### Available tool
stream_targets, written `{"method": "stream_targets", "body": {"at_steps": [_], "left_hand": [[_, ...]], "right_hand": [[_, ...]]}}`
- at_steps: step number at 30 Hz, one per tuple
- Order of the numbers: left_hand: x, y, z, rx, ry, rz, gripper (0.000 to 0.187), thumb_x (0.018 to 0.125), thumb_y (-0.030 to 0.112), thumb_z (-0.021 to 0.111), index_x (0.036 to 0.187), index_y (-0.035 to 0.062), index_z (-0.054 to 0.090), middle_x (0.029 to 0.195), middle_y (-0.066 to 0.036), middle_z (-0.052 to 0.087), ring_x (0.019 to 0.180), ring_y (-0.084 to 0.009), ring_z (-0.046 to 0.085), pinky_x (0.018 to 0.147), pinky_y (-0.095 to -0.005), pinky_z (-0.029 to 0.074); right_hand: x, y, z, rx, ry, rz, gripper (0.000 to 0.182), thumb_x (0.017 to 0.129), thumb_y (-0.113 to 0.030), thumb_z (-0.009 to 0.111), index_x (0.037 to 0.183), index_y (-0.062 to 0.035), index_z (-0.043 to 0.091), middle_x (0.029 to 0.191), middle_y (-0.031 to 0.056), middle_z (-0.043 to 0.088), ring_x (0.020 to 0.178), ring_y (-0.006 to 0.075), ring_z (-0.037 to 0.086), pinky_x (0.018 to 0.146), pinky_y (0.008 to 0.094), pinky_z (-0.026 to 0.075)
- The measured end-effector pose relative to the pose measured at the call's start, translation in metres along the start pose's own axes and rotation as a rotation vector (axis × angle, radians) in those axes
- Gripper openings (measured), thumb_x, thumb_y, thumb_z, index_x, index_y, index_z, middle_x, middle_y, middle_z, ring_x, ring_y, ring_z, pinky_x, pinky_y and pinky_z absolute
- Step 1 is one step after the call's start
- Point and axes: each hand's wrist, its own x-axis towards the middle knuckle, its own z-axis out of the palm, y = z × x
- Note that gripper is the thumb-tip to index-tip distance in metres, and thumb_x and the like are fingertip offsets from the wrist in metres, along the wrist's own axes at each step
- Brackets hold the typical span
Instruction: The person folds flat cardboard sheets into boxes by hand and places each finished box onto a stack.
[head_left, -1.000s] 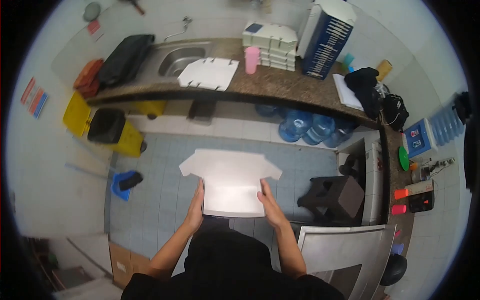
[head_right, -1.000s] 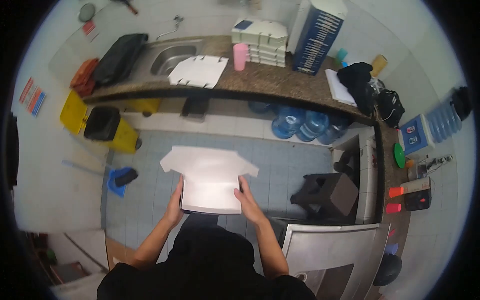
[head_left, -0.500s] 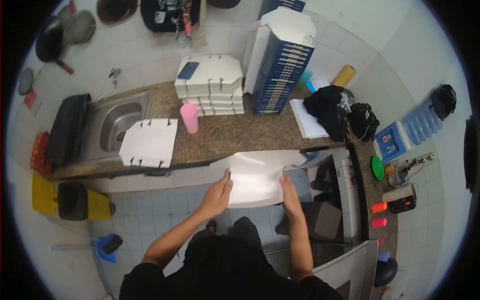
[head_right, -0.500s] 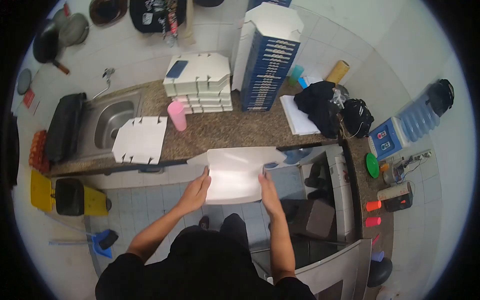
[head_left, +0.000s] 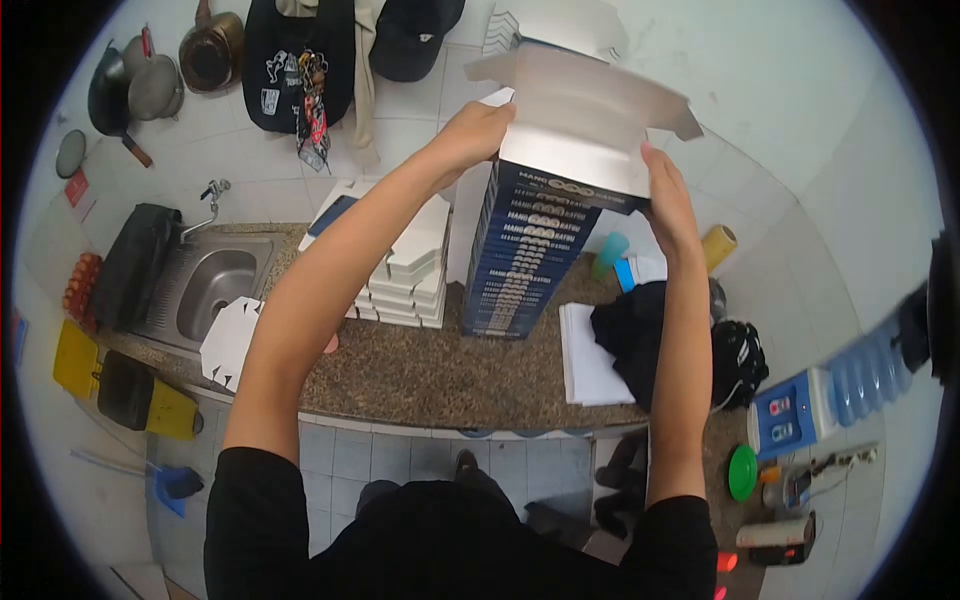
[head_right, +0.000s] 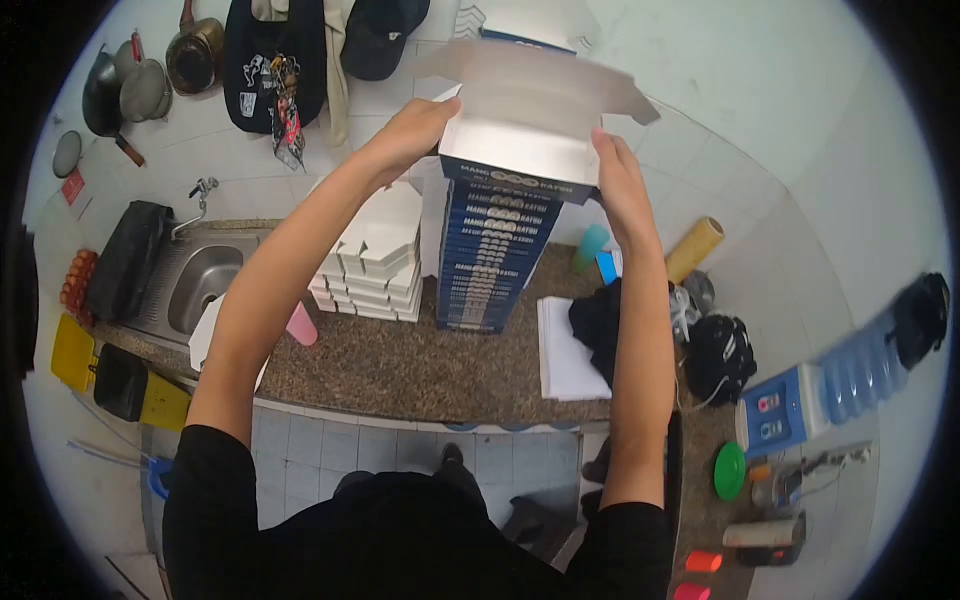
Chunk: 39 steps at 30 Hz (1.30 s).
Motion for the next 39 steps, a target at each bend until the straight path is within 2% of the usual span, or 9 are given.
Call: {"method": "stream_targets", "body": {"at_steps": [4,7,9,19,29,32,35,38,39], "left_hand": [[0.047,-0.004,0.008,-0.196,0.049,-0.098,0.051,0.109,0.029,0.042,0.130,-0.0152,0.054,0.124,-0.021,0.064,0.113,-0.0266,0.064,0.099,-0.0406,0.052],[0.058,-0.022,0.010,-0.218,0.029,-0.210,0.048,0.108,0.021,0.037,0.137,-0.0171,0.045,0.140,-0.024,0.054,0.126,-0.0306,0.058,0.107,-0.0456,0.049],[0.061,-0.027,0.004,-0.195,0.015,-0.234,0.047,0.108,0.020,0.038,0.137,-0.0171,0.045,0.140,-0.024,0.053,0.126,-0.0307,0.057,0.107,-0.0460,0.049],[0.057,-0.014,0.000,-0.162,-0.102,-0.234,0.044,0.109,0.014,0.037,0.135,-0.0199,0.044,0.140,-0.027,0.051,0.128,-0.0335,0.055,0.111,-0.0516,0.045],[0.062,-0.019,-0.003,-0.112,-0.198,-0.229,0.052,0.110,0.020,0.034,0.145,-0.0187,0.030,0.150,-0.028,0.041,0.136,-0.0363,0.049,0.112,-0.0543,0.044],[0.074,-0.018,0.000,-0.068,-0.199,-0.276,0.051,0.108,0.017,0.036,0.147,-0.0161,0.029,0.151,-0.027,0.041,0.133,-0.0371,0.051,0.110,-0.0554,0.046],[0.078,-0.014,0.007,0.011,-0.095,-0.328,0.051,0.105,0.011,0.042,0.149,-0.0128,0.029,0.149,-0.027,0.044,0.130,-0.0377,0.055,0.106,-0.0570,0.049],[0.084,-0.024,0.001,0.062,-0.197,-0.219,0.051,0.100,0.005,0.046,0.147,-0.0136,0.033,0.143,-0.029,0.050,0.127,-0.0384,0.058,0.103,-0.0574,0.051],[0.087,-0.026,-0.002,0.064,-0.197,-0.219,0.051,0.100,0.005,0.046,0.147,-0.0136,0.033,0.143,-0.029,0.050,0.127,-0.0384,0.058,0.103,-0.0574,0.051]], "right_hand": [[0.072,0.028,-0.011,0.033,-0.164,0.064,0.056,0.105,-0.047,0.050,0.133,0.0008,0.054,0.118,0.0095,0.063,0.100,0.0166,0.059,0.084,0.0337,0.050],[0.093,0.047,-0.014,0.053,-0.274,0.122,0.059,0.106,-0.047,0.048,0.138,0.0030,0.051,0.127,0.0135,0.062,0.112,0.0216,0.061,0.093,0.0392,0.052],[0.100,0.051,-0.019,0.132,-0.412,0.153,0.059,0.109,-0.041,0.044,0.142,0.0071,0.045,0.137,0.0181,0.058,0.125,0.0272,0.059,0.104,0.0456,0.051],[0.147,0.045,-0.037,0.161,-0.852,0.338,0.051,0.099,-0.011,0.061,0.137,0.0164,0.042,0.133,0.0278,0.057,0.118,0.0311,0.065,0.096,0.0445,0.059],[0.136,0.036,-0.030,0.189,-0.769,0.364,0.043,0.100,-0.010,0.058,0.130,0.0176,0.046,0.121,0.0262,0.065,0.103,0.0318,0.071,0.085,0.0433,0.064],[0.139,0.027,-0.018,-0.074,-0.632,0.432,0.047,0.097,-0.010,0.054,0.133,0.0194,0.044,0.129,0.0303,0.059,0.105,0.0345,0.070,0.082,0.0433,0.064],[0.150,0.042,-0.009,-0.268,-0.548,0.348,0.048,0.094,-0.011,0.052,0.131,0.0187,0.047,0.122,0.0296,0.063,0.100,0.0352,0.072,0.077,0.0425,0.066],[0.145,0.041,0.000,-0.497,-0.454,0.325,0.048,0.090,-0.011,0.052,0.130,0.0170,0.051,0.114,0.0268,0.067,0.095,0.0335,0.073,0.074,0.0423,0.066],[0.150,0.051,0.002,-0.562,-0.380,0.266,0.041,0.089,-0.013,0.053,0.119,0.0145,0.057,0.102,0.0219,0.069,0.083,0.0291,0.073,0.065,0.0393,0.064]]}}
